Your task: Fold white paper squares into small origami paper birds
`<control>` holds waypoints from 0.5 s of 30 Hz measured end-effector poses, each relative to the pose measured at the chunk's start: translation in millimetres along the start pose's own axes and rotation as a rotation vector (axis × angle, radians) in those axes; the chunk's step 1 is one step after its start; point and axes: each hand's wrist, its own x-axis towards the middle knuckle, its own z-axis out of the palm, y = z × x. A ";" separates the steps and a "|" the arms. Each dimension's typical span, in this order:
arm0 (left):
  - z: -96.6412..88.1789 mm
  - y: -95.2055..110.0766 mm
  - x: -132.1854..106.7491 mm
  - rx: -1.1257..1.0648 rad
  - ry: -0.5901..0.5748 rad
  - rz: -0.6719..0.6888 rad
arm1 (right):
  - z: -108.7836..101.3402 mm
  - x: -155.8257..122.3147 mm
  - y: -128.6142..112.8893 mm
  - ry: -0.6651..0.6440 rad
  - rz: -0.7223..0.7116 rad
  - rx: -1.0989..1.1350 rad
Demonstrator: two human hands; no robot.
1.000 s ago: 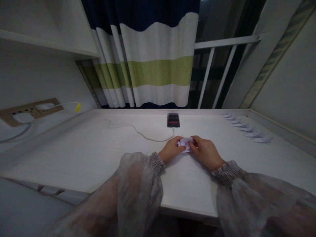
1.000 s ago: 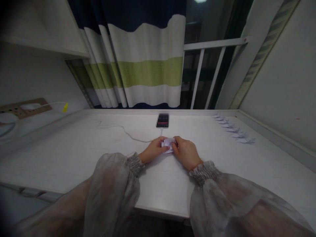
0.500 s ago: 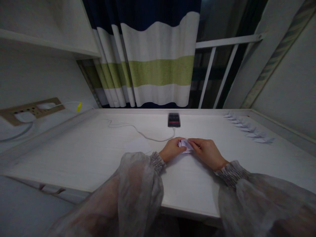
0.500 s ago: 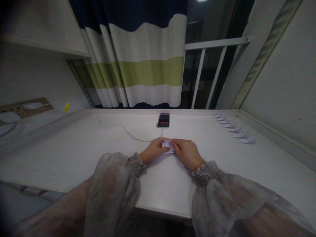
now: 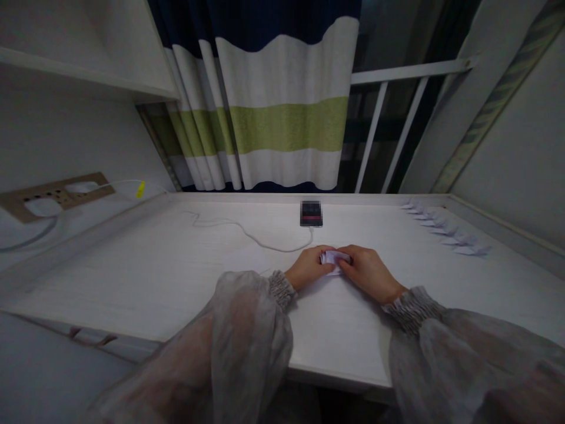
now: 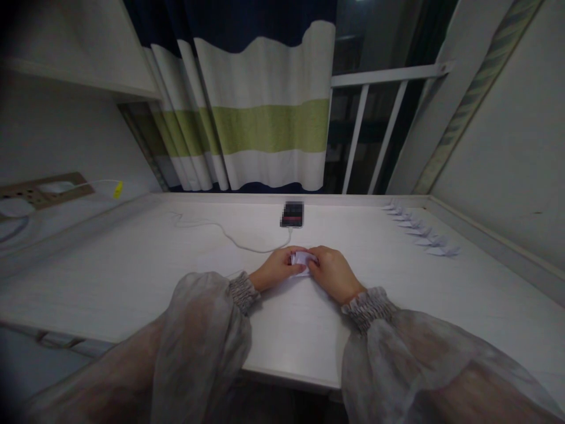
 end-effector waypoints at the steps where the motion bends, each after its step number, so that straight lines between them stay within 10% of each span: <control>1: 0.4 -1.7 0.4 -0.009 -0.010 0.001 | -0.2 0.3 -0.1 0.003 0.011 0.011; 15: -1.1 -0.7 0.4 -0.084 -0.133 0.066 | 2.3 1.6 1.4 0.070 0.029 0.068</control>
